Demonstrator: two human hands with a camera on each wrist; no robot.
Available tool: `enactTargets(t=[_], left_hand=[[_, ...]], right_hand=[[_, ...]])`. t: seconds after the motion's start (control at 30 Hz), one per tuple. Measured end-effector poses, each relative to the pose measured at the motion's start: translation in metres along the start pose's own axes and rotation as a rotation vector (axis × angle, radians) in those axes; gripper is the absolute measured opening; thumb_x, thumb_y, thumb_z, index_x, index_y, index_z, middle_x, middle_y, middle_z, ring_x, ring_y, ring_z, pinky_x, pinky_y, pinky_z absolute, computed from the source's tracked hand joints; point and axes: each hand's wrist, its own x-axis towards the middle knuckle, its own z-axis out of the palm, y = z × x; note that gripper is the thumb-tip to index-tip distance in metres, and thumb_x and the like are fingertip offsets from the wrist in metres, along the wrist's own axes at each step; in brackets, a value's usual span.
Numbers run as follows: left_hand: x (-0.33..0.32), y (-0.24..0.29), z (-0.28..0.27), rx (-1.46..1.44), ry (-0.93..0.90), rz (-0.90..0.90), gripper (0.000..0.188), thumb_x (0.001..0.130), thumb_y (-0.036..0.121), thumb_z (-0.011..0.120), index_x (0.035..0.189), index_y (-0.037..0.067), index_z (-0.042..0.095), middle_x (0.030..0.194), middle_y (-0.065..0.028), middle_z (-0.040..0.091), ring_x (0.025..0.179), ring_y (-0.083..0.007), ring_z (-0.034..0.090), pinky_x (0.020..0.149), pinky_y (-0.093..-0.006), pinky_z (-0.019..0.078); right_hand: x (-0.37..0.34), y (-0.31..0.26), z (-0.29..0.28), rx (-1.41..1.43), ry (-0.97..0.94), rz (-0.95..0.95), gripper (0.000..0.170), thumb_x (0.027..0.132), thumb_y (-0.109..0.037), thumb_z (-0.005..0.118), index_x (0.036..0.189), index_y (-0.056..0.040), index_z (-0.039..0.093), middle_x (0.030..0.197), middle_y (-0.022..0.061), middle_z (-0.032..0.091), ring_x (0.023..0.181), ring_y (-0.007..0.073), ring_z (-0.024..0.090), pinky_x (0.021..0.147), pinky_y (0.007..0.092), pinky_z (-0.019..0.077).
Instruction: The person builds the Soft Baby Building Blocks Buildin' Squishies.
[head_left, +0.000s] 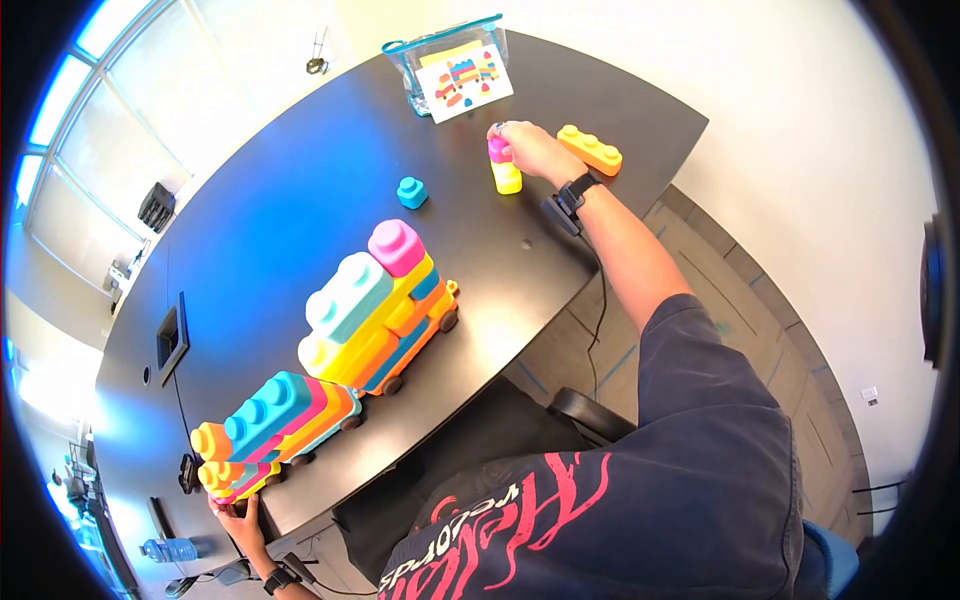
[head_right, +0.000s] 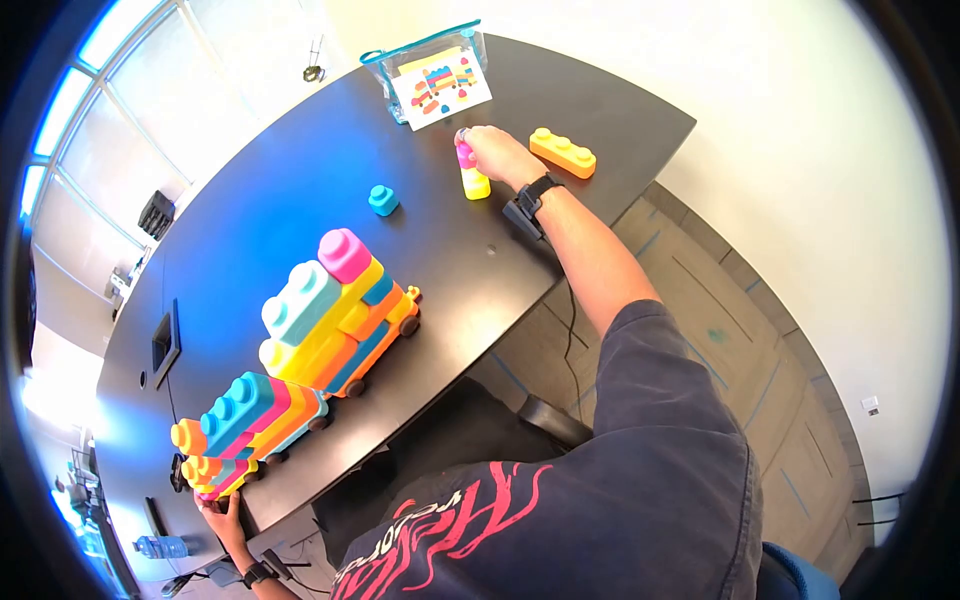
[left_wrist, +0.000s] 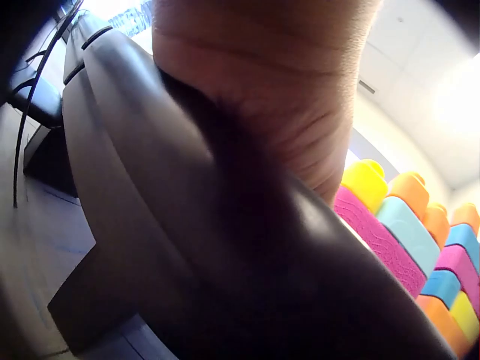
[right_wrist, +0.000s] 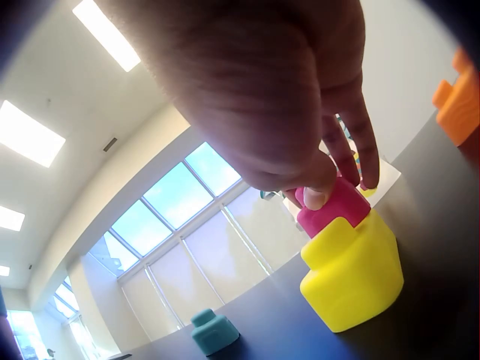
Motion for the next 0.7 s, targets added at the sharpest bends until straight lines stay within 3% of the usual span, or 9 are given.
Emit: enactTargets(t=[0.17, 0.23, 0.27, 0.33, 0.37, 0.4, 0.5, 0.6, 0.7], left_hand=[[-0.002, 0.01, 0.005, 0.002, 0.012, 0.022, 0.101, 0.083, -0.002, 0.086, 0.163, 0.0, 0.024, 0.158, -0.0182, 0.043, 0.145, -0.0277, 0.046, 0.124, -0.0403, 0.0342], [-0.004, 0.017, 0.008, 0.024, 0.009, 0.047, 0.099, 0.084, -0.003, 0.084, 0.163, -0.001, 0.024, 0.157, -0.0178, 0.044, 0.145, -0.0269, 0.046, 0.124, -0.0396, 0.0338], [-0.005, 0.02, 0.008, 0.05, 0.002, 0.069, 0.096, 0.086, -0.004, 0.082, 0.163, -0.001, 0.024, 0.156, -0.0175, 0.044, 0.145, -0.0262, 0.045, 0.124, -0.0389, 0.0335], [-0.005, 0.015, 0.01, 0.043, 0.035, 0.071, 0.096, 0.085, -0.004, 0.083, 0.162, -0.001, 0.025, 0.155, -0.0173, 0.045, 0.143, -0.0266, 0.047, 0.123, -0.039, 0.0342], [-0.006, 0.017, 0.011, 0.048, 0.032, 0.062, 0.095, 0.085, -0.004, 0.083, 0.162, -0.001, 0.027, 0.153, -0.0174, 0.047, 0.141, -0.0264, 0.048, 0.121, -0.039, 0.0356], [-0.006, 0.019, 0.012, 0.061, 0.035, 0.076, 0.093, 0.085, -0.003, 0.083, 0.161, -0.001, 0.028, 0.151, -0.0169, 0.049, 0.138, -0.0264, 0.051, 0.119, -0.0389, 0.0375], [-0.004, 0.017, 0.01, 0.068, 0.006, 0.067, 0.094, 0.086, -0.002, 0.083, 0.161, -0.001, 0.027, 0.151, -0.0167, 0.049, 0.137, -0.0269, 0.052, 0.118, -0.0388, 0.0388], [-0.004, 0.025, 0.014, 0.03, 0.005, 0.094, 0.096, 0.086, -0.002, 0.082, 0.163, 0.001, 0.025, 0.154, -0.0175, 0.048, 0.138, -0.0278, 0.052, 0.119, -0.0389, 0.039], [-0.006, 0.026, 0.016, 0.031, 0.009, 0.151, 0.1, 0.086, -0.003, 0.082, 0.165, 0.004, 0.021, 0.158, -0.0193, 0.043, 0.143, -0.0285, 0.048, 0.121, -0.0399, 0.0368]], right_hand=[[-0.005, -0.01, 0.0, -0.002, -0.09, 0.101, 0.029, 0.094, 0.002, 0.059, 0.122, -0.0015, 0.068, 0.121, 0.0172, 0.074, 0.111, 0.0364, 0.071, 0.094, 0.0433, 0.0574], [-0.007, -0.004, 0.019, 0.096, 0.185, 0.053, 0.037, 0.099, -0.012, 0.059, 0.134, -0.0032, 0.063, 0.131, 0.0209, 0.069, 0.115, 0.0373, 0.07, 0.098, 0.0438, 0.0566], [-0.008, -0.009, 0.018, 0.081, 0.124, 0.39, 0.057, 0.099, -0.031, 0.063, 0.146, -0.0019, 0.053, 0.139, 0.0271, 0.063, 0.119, 0.0387, 0.069, 0.1, 0.0451, 0.0562], [-0.022, -0.03, 0.018, 0.026, 0.167, 0.535, 0.08, 0.092, -0.046, 0.07, 0.152, -0.0002, 0.044, 0.13, 0.0301, 0.067, 0.115, 0.0407, 0.071, 0.097, 0.0465, 0.0583], [-0.027, -0.044, 0.013, 0.001, 0.091, 0.598, 0.077, 0.084, -0.047, 0.079, 0.139, 0.0023, 0.057, 0.118, 0.0255, 0.073, 0.109, 0.0397, 0.073, 0.093, 0.0468, 0.06], [-0.028, -0.043, 0.016, 0.0, 0.084, 0.598, 0.077, 0.084, -0.047, 0.079, 0.139, 0.0023, 0.057, 0.118, 0.0255, 0.073, 0.109, 0.0397, 0.073, 0.093, 0.0468, 0.06], [-0.035, -0.034, 0.019, -0.138, 0.122, 0.476, 0.048, 0.075, -0.036, 0.087, 0.104, -0.0009, 0.072, 0.102, 0.0218, 0.077, 0.099, 0.038, 0.076, 0.089, 0.0463, 0.0614], [-0.045, -0.013, 0.003, -0.168, 0.18, 0.536, 0.044, 0.076, -0.03, 0.087, 0.105, -0.0014, 0.072, 0.101, 0.0216, 0.077, 0.097, 0.0374, 0.075, 0.085, 0.047, 0.0608], [-0.062, 0.018, 0.001, -0.12, 0.141, 0.521, 0.044, 0.079, -0.024, 0.086, 0.112, 0.0017, 0.072, 0.102, 0.0233, 0.077, 0.1, 0.0371, 0.075, 0.089, 0.0454, 0.0587]])
